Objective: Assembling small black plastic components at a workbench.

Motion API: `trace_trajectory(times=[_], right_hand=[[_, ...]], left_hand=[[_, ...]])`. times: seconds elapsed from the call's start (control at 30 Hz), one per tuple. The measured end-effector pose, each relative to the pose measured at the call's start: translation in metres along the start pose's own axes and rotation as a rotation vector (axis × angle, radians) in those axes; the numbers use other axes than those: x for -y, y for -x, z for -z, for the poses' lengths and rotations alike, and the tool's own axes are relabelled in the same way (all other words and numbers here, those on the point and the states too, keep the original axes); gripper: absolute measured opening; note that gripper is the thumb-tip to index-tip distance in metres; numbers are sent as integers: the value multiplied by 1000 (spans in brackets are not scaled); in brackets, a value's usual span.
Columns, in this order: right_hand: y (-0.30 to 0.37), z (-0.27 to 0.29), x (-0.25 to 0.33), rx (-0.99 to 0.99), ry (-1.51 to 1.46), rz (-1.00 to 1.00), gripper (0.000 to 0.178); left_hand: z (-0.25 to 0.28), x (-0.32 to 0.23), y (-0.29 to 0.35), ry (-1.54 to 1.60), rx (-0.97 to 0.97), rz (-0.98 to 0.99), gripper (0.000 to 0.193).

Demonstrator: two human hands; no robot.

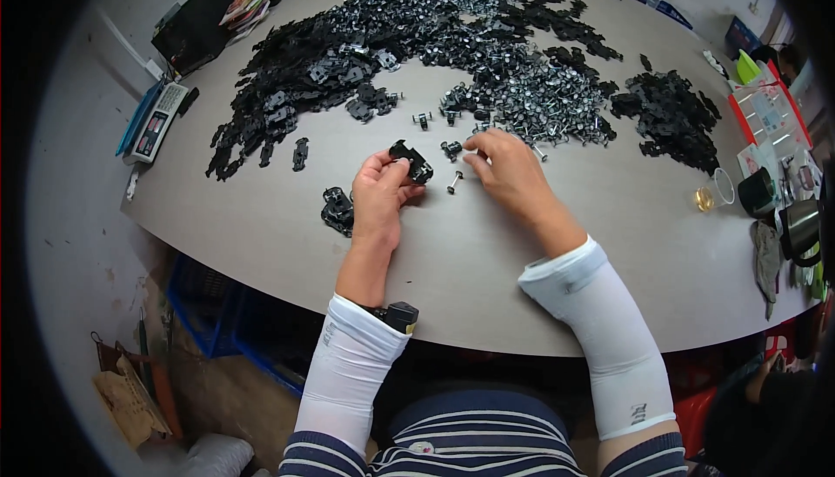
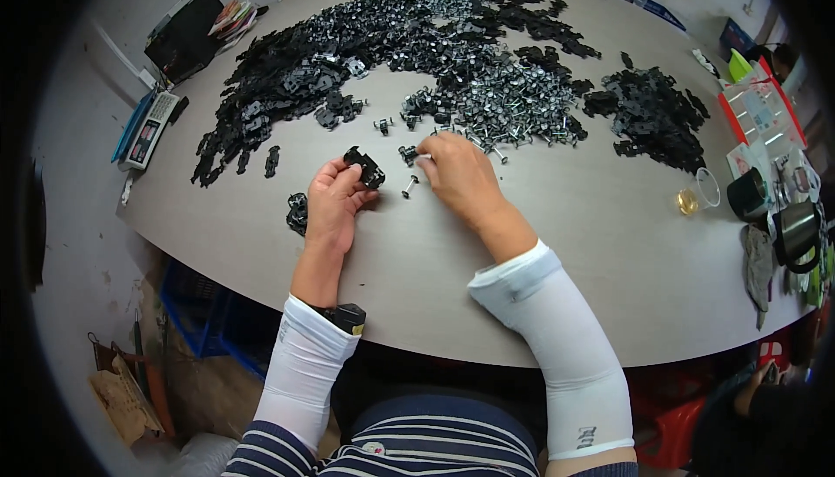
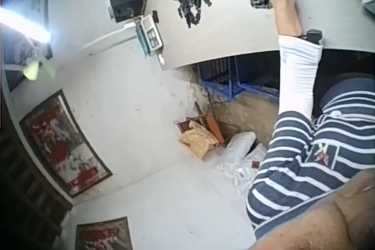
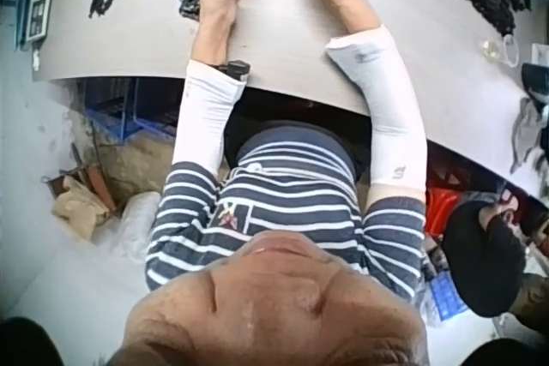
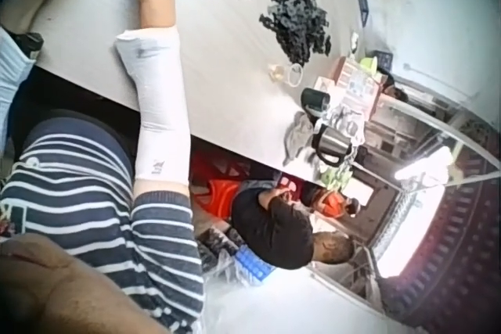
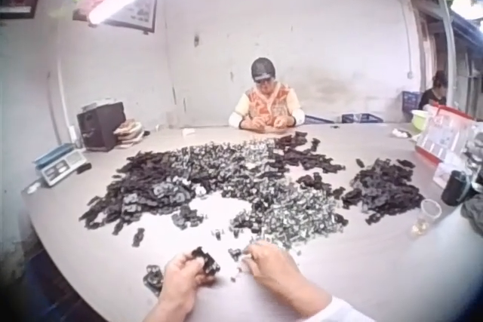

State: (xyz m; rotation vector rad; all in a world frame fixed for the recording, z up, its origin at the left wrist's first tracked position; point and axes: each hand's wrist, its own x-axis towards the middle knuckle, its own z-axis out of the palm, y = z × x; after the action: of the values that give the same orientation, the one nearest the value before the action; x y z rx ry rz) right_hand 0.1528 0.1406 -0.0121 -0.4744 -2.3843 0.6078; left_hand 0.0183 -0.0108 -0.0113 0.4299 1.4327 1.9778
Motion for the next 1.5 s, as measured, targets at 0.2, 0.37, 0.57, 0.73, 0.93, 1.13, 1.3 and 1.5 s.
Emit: trace_trajectory(times=[0.2, 0.37, 0.57, 0.73, 0.93, 1.13, 1.3, 1.5], right_hand=[[-26, -11, 4, 159, 224, 25, 15], [-22, -6, 7, 146, 89, -59, 14], [3, 8, 42, -4, -177, -90, 14], [9, 0, 48, -69, -227, -97, 13], [11, 2, 49, -53, -219, -205, 17], [11, 1, 50, -82, -274, -177, 17], [12, 2, 52, -26, -298, -200, 17], [12, -5, 54, -139, -306, -169, 16]], left_hand=[[-2, 2, 1, -38, 23, 5, 20], [-1, 2, 4, -96, 36, -2, 26], [-9, 11, 8, -266, 51, -162, 23], [-19, 6, 17, -421, 101, -268, 21], [-25, 8, 23, -490, 138, -370, 20], [-21, 7, 22, -318, 177, -237, 19], [-21, 8, 22, -389, 163, -275, 17], [-22, 6, 25, -332, 182, -268, 19]])
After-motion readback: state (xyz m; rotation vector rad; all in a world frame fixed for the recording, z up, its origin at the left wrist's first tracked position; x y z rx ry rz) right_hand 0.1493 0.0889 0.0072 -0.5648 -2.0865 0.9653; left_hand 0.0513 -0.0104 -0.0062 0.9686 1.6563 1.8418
